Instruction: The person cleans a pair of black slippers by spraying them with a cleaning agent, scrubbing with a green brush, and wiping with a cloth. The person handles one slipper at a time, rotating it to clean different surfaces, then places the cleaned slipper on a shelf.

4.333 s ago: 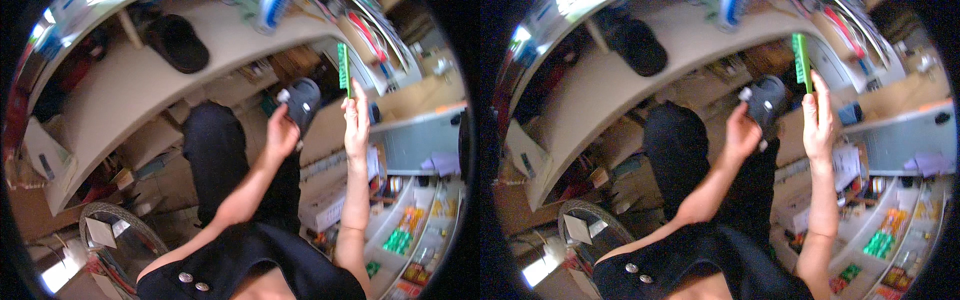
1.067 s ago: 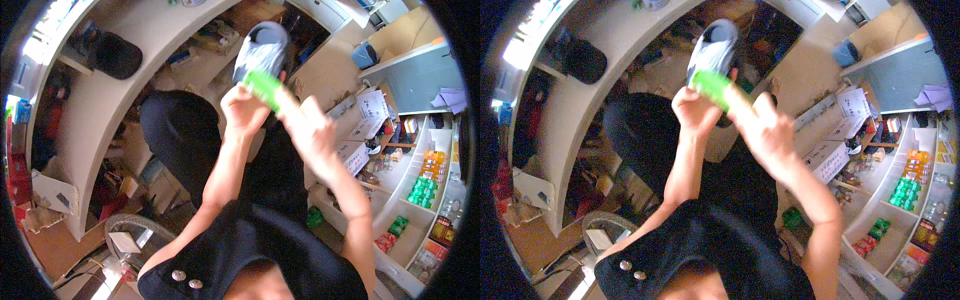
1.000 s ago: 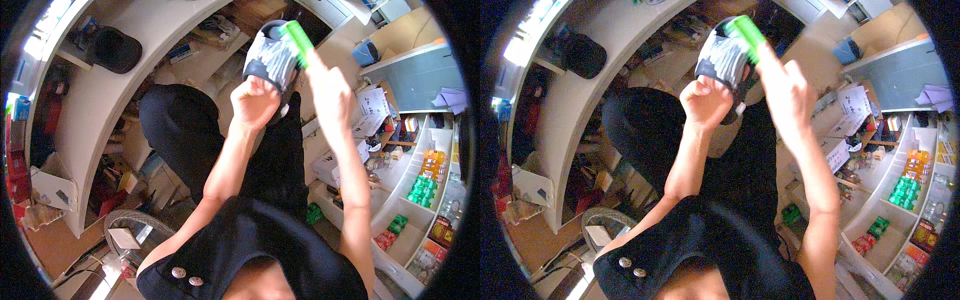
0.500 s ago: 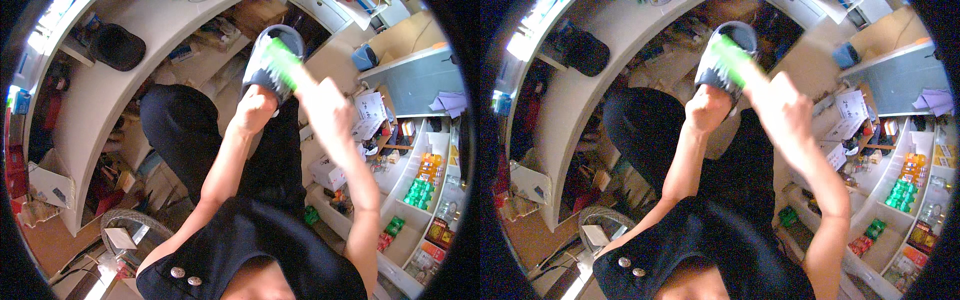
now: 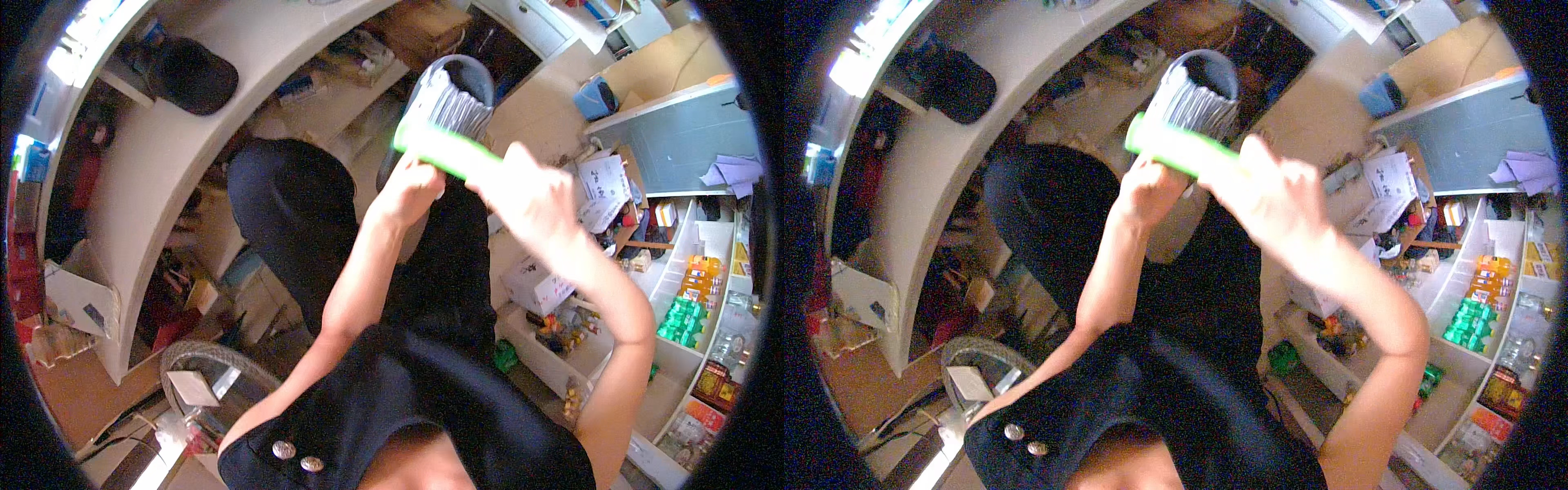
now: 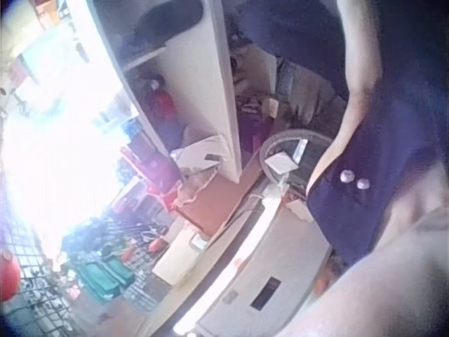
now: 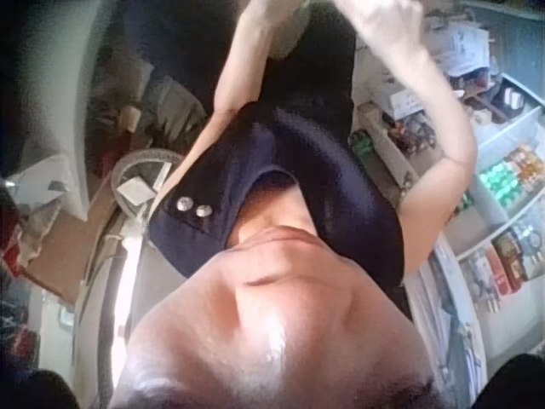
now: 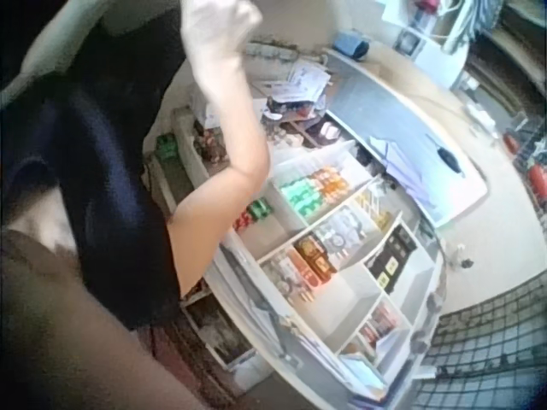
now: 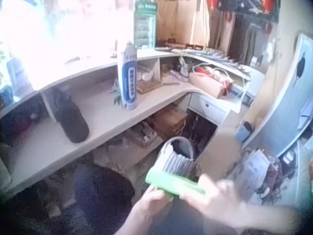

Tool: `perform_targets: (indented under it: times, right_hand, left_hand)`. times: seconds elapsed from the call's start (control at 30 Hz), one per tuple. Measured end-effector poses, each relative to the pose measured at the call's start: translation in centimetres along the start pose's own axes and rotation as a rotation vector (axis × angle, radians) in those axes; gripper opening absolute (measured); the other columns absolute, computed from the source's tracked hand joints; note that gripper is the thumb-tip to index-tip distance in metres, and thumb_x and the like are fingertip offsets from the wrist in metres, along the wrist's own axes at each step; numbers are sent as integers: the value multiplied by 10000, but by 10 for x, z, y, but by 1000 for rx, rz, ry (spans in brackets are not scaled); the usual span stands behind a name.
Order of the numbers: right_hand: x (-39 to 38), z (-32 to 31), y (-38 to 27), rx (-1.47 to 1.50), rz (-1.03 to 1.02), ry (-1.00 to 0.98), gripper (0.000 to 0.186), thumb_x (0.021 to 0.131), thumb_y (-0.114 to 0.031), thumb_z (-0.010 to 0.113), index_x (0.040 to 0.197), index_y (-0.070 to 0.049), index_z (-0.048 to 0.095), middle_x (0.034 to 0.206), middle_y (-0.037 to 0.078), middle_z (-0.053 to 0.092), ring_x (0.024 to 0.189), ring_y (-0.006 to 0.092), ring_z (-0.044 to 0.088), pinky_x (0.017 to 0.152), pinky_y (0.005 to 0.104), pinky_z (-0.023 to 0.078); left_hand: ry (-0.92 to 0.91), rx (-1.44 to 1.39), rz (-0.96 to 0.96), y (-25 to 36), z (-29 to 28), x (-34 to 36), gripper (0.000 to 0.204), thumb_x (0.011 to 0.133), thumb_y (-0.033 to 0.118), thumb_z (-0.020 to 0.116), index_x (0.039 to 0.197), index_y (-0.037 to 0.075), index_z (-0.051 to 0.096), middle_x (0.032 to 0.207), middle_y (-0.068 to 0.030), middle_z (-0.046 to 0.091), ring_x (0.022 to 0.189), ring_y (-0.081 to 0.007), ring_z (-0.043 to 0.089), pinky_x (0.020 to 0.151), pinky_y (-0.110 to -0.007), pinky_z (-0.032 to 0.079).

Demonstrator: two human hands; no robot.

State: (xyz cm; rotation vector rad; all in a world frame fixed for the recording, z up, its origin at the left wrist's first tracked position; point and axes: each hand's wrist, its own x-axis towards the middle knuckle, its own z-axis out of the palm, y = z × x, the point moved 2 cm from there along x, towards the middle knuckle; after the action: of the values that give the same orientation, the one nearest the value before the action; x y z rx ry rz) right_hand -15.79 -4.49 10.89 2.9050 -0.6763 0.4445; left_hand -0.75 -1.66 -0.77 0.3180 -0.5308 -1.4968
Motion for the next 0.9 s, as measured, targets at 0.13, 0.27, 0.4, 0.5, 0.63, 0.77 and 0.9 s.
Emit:
perform_targets:
  times: [0.13,0.27,0.4,0.5,0.63,0.77,0.9]
  right_hand:
    - [14,3,24,-145,265,-28,240,859,-399,667,901,-164,668,709,65,505,484,229,596,429,365,512]
    - [18,1,25,-155,154,-70,96,871,-303,651,924,-225,671,692,68,479,497,225,603,440,354,511]
    - [18,3,19,-74,76,-136,138,876,-301,646,957,-192,669,707,82,505,563,243,606,485,368,503]
    - [33,3,47,-183,250,-158,197,876,-359,642,936,-174,672,724,96,532,590,258,622,500,399,518]
    - [24,2,18,-76,141,-199,230,891,-393,614,969,-183,668,765,102,559,596,280,647,488,422,534]
    - [43,-1,56,-309,287,-155,256,892,-404,611,1028,-192,654,694,97,546,579,292,655,499,422,542]
    - [23,13,17,-42,113,-246,292,893,-395,617,1095,-186,641,735,122,594,622,284,667,521,414,555]
  left_hand:
    - [-14,-81,-2,0,8,3,938,612,130,617,1461,-21,248,1428,-128,419,1337,-230,375,1147,-340,241]
    - [-120,189,-27,-6,-7,12,797,563,121,591,1331,-28,439,1282,-110,516,1222,-215,460,1060,-312,328]
    - [192,481,-109,7,3,-5,662,584,110,594,1219,-59,515,1181,-87,571,1130,-195,505,1003,-287,373]
    - [58,580,35,3,13,1,705,653,145,603,1306,-64,438,1237,-153,532,1162,-249,481,1037,-355,367]
    - [105,938,114,0,1,-1,648,761,254,646,1293,-62,455,1252,-200,545,1177,-262,500,1027,-370,380]
    - [182,1103,65,-1,11,7,542,836,265,685,1265,-27,531,1219,-205,606,1168,-282,560,1015,-365,413]
    - [149,1158,333,-14,-8,5,542,863,116,638,1354,-22,453,1346,-223,512,1254,-285,496,1031,-361,393]
